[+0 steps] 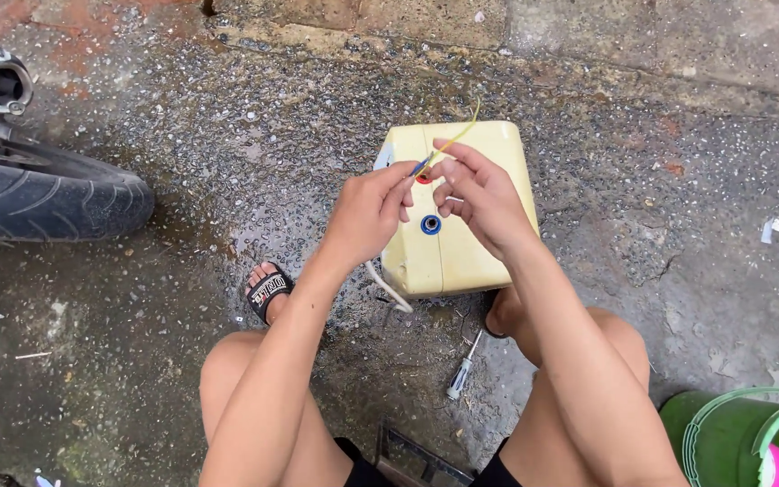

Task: Repairing a small water heater by connecting electrical wires and reassembling the unit's casing.

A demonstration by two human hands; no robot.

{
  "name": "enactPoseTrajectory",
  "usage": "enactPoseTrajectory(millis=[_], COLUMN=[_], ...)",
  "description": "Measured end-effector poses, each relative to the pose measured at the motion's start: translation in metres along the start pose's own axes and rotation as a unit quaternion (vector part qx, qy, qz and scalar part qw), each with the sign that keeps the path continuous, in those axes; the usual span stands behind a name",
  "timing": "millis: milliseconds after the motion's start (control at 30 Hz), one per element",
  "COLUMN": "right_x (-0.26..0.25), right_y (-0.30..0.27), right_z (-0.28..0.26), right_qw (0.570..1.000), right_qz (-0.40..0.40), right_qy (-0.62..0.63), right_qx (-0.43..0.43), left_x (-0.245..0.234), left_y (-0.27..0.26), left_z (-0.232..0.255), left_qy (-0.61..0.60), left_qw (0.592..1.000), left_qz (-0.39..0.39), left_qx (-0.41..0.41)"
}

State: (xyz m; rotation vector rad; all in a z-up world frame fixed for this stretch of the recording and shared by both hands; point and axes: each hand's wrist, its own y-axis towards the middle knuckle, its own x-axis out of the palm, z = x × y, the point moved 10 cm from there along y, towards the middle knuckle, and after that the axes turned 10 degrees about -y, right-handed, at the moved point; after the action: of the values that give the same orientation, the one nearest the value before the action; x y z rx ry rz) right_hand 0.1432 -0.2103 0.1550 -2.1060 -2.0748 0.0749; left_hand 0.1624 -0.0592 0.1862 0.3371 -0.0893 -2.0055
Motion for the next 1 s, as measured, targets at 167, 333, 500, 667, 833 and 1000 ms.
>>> enactPoseTrajectory(millis=[167,333,500,667,833,1000], right_x=[-0.021,-0.014,0.031,0.106,0.121,0.121], right_y=[0.005,-0.007,-0.034,-0.084,-0.093,-0.083], right_z=[0.023,0.048,0.123,0.233,0.282,0.284], right_qw=[0.991,0.978,0.973,0.935,0.913,0.903], right_qz=[0.089,0.136,0.131,0.164,0.209,0.229], right_qy=[0.101,0.155,0.181,0.263,0.280,0.292], right_qx=[0.019,0.029,0.064,0.175,0.209,0.215], left_x=[-0.010,-0.045,-0.094,-0.148,-0.162,-0.167], left_y=[-0.025,-0.076,-0.133,-0.184,-0.205,-0.199], left_z=[0.000,-0.021,-0.069,-0.137,-0.174,-0.175], left_qy=[0.109,0.134,0.240,0.362,0.351,0.346], left_qw=[0.987,0.967,0.941,0.885,0.870,0.859], left_qz=[-0.090,-0.130,-0.119,-0.149,-0.159,-0.176], left_qx=[-0.080,-0.174,-0.208,-0.252,-0.306,-0.334])
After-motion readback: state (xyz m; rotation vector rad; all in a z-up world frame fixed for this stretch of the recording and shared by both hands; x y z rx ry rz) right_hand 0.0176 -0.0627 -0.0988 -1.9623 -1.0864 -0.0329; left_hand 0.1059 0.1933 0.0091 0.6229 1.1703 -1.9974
